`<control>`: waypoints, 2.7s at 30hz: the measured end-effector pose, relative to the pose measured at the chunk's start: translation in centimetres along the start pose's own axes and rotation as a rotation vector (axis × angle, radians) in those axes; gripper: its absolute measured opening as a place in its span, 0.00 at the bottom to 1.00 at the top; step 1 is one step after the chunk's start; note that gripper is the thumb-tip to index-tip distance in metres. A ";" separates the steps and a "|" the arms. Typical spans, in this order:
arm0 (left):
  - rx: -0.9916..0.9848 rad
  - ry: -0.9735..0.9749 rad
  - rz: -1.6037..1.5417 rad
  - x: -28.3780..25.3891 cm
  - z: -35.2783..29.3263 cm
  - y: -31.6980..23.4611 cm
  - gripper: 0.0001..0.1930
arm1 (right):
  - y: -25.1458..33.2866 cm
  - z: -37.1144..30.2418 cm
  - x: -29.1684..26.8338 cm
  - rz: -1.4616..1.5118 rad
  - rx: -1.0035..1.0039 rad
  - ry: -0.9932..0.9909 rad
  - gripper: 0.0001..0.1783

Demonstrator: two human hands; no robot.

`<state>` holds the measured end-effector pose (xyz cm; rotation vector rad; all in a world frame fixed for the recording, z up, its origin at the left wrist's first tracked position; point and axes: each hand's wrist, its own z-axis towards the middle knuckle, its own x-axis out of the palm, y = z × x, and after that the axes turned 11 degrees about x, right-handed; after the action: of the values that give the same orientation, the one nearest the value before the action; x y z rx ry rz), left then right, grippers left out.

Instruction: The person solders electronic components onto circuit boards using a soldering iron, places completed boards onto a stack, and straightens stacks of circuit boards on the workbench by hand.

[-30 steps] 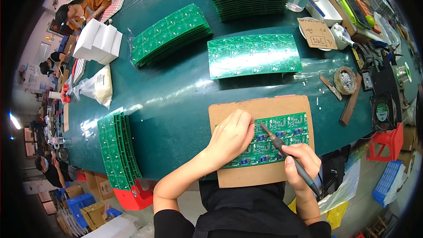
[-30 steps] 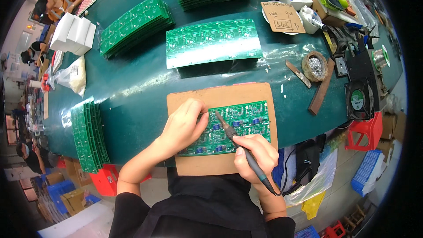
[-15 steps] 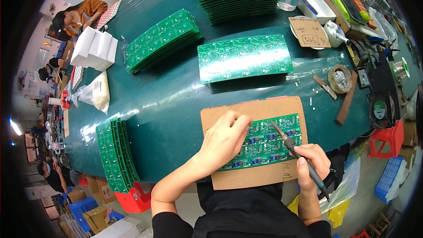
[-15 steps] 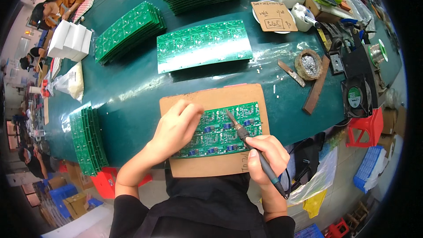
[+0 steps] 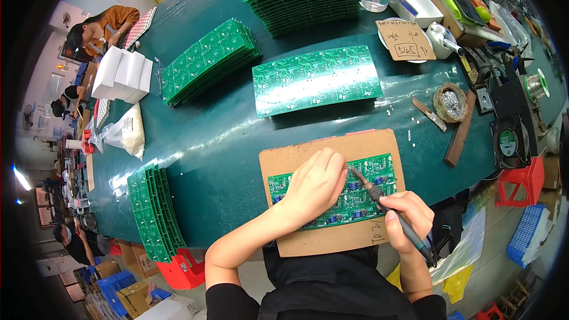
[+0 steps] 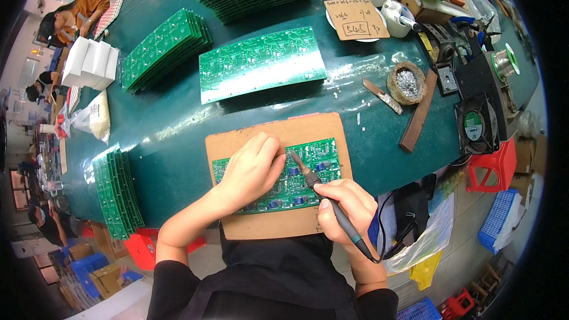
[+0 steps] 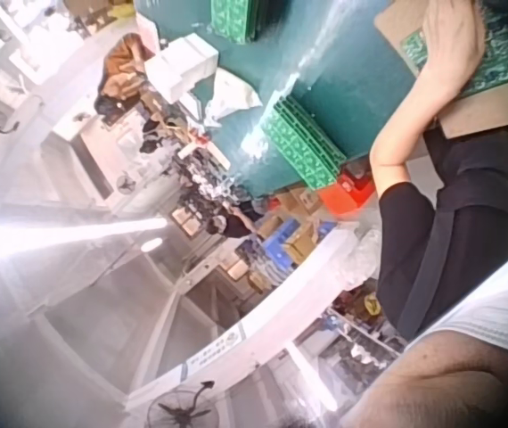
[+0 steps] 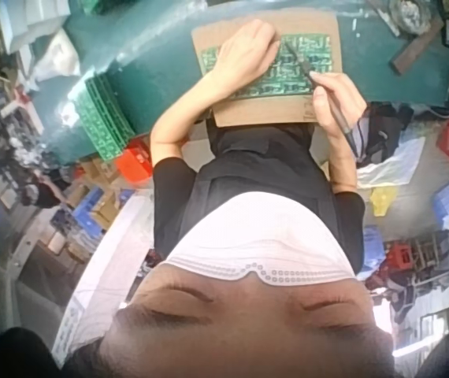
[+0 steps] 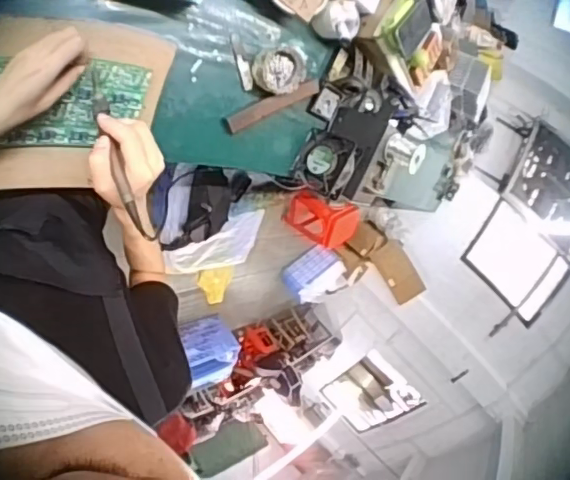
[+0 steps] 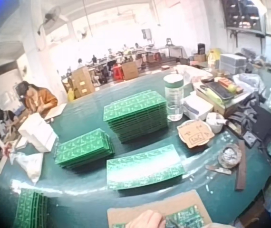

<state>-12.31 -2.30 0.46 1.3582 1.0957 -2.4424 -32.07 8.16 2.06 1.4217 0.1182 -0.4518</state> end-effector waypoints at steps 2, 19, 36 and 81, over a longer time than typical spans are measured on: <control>-0.005 0.014 0.032 -0.1 0.2 -0.2 0.07 | 0.1 0.0 -0.2 -0.010 0.005 0.001 0.11; 0.006 0.020 -0.055 2.8 2.8 -1.3 0.09 | -1.5 0.2 -2.6 0.031 -0.005 -0.147 0.11; 0.075 -0.100 0.014 2.6 1.9 -1.4 0.08 | -4.5 4.3 -6.5 -0.559 0.176 -0.489 0.13; -0.106 -0.130 -0.148 -6.4 -11.5 0.8 0.06 | 1.9 -4.9 7.0 0.099 -0.223 -0.020 0.09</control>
<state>-0.40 3.22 1.28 1.1081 1.3149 -2.4915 -24.09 11.49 0.61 1.1978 0.0788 -0.3597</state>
